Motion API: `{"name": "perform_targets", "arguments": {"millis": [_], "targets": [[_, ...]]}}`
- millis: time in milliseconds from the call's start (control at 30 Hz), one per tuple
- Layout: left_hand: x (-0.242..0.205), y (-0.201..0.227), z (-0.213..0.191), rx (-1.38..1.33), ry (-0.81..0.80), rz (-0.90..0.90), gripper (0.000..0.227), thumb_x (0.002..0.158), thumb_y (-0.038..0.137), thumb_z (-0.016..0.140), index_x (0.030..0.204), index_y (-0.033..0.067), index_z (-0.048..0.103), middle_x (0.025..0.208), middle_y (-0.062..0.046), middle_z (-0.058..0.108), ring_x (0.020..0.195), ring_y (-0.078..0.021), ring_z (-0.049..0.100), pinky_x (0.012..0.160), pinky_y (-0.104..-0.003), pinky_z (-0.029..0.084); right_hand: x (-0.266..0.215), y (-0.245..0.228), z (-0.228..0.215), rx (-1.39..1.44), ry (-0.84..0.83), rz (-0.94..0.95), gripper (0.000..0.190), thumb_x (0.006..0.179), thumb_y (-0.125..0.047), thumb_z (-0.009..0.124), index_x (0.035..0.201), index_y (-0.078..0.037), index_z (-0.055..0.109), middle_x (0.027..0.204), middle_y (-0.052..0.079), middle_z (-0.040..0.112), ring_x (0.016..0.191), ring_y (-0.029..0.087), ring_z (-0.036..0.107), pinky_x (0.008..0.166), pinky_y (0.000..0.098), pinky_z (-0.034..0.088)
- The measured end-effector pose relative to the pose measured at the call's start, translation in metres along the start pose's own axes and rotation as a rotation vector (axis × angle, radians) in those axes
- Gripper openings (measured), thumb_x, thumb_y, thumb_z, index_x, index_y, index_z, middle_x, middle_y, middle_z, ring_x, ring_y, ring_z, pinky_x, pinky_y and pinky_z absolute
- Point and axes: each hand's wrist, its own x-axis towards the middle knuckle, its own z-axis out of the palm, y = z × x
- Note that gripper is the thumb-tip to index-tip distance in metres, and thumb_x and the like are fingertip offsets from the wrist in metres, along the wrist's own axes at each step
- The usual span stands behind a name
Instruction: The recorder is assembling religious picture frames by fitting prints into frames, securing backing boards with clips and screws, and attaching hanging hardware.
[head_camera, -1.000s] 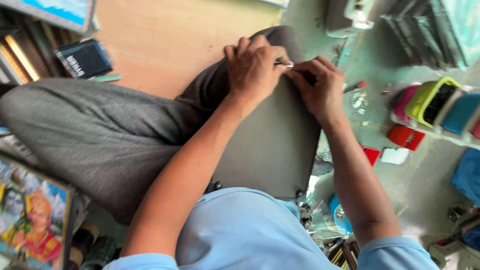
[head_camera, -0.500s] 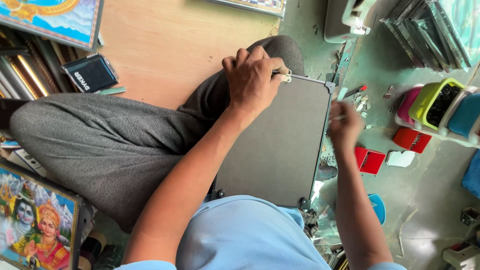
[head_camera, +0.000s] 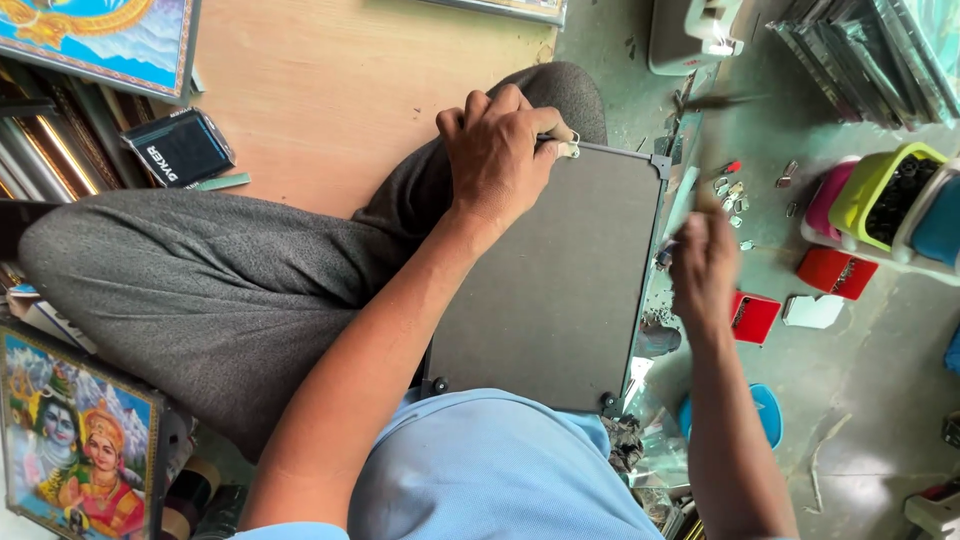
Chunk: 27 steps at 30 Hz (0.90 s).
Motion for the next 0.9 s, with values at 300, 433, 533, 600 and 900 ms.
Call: {"name": "perform_targets", "arguments": {"millis": [300,433,533,600,900], "targets": [[0.003,0.004,-0.006,-0.042,0.011,-0.007,0.011,0.078,0.027,0.088,0.085,0.0292,0.08,0.091,0.006,0.064,0.096,-0.0208,0.053,0.088,-0.045,0.031,-0.051,-0.115,0.011,-0.88,0.049,-0.875,0.03,0.112,-0.009,0.059,0.141,-0.003,0.059,0.102,0.017,0.071,0.082,0.024,0.071,0.073,0.0335,0.054],[-0.003,-0.003,-0.004,-0.045,0.04,-0.003,0.01,0.077,0.027,0.088,0.083,0.0277,0.079,0.091,0.005,0.064,0.095,-0.0222,0.053,0.086,-0.045,0.031,-0.048,-0.092,0.012,-0.677,0.11,-0.748,0.035,0.106,0.0,0.056,0.141,0.0,0.059,0.108,0.021,0.071,0.08,0.028,0.066,0.071,0.0347,0.053],[0.006,0.001,-0.005,-0.035,0.055,0.039,0.011,0.076,0.025,0.087,0.084,0.0284,0.08,0.091,0.005,0.064,0.095,-0.0225,0.054,0.085,-0.045,0.031,-0.039,-0.107,0.006,-0.928,0.086,-0.64,0.043,0.099,-0.001,0.061,0.141,-0.003,0.063,0.102,0.021,0.071,0.07,0.032,0.064,0.061,0.0386,0.049],[0.009,0.0,-0.008,0.0,-0.004,-0.003,0.011,0.078,0.025,0.086,0.086,0.0296,0.08,0.091,0.005,0.064,0.096,-0.0226,0.054,0.084,-0.045,0.031,-0.036,-0.109,0.003,-1.04,0.083,-0.725,0.035,0.11,-0.003,0.06,0.144,-0.01,0.058,0.103,0.015,0.069,0.081,0.03,0.068,0.071,0.0361,0.052],[0.001,-0.002,-0.007,-0.011,0.035,0.02,0.013,0.078,0.026,0.087,0.088,0.029,0.08,0.092,0.004,0.064,0.096,-0.0228,0.054,0.087,-0.045,0.032,0.024,0.032,-0.003,-0.925,0.178,-0.418,0.035,0.104,-0.016,0.069,0.138,-0.013,0.062,0.114,0.018,0.067,0.098,0.042,0.065,0.078,0.0508,0.051]]}}
